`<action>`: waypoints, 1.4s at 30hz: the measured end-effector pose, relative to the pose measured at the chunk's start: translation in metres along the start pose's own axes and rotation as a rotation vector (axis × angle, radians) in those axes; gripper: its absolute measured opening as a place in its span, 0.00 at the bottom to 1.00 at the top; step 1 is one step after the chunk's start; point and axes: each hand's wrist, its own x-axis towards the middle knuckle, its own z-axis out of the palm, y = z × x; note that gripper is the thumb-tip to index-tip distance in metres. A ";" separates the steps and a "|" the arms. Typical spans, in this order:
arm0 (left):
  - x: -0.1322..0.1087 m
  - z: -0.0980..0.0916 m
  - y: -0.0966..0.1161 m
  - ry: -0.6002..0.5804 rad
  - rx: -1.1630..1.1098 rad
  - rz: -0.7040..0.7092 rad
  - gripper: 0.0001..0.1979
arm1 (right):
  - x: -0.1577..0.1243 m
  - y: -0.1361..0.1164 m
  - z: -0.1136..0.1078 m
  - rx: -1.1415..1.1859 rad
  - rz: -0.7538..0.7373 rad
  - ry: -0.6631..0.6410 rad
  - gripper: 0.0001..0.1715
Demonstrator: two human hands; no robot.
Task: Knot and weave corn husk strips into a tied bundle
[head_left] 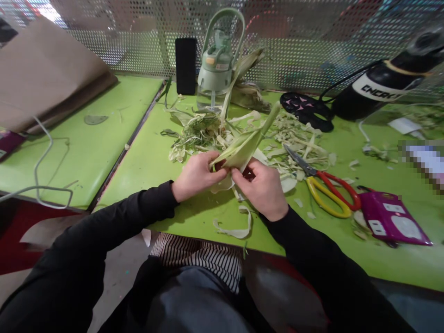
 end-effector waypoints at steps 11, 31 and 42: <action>0.003 0.005 -0.002 0.113 0.183 0.176 0.12 | 0.002 0.001 0.001 -0.069 -0.041 0.046 0.09; 0.004 -0.011 0.005 -0.223 -0.601 -0.311 0.13 | 0.005 0.003 -0.010 0.384 0.161 -0.155 0.19; 0.007 -0.011 0.009 -0.202 -0.590 -0.203 0.09 | 0.010 0.011 -0.007 0.119 0.148 -0.106 0.23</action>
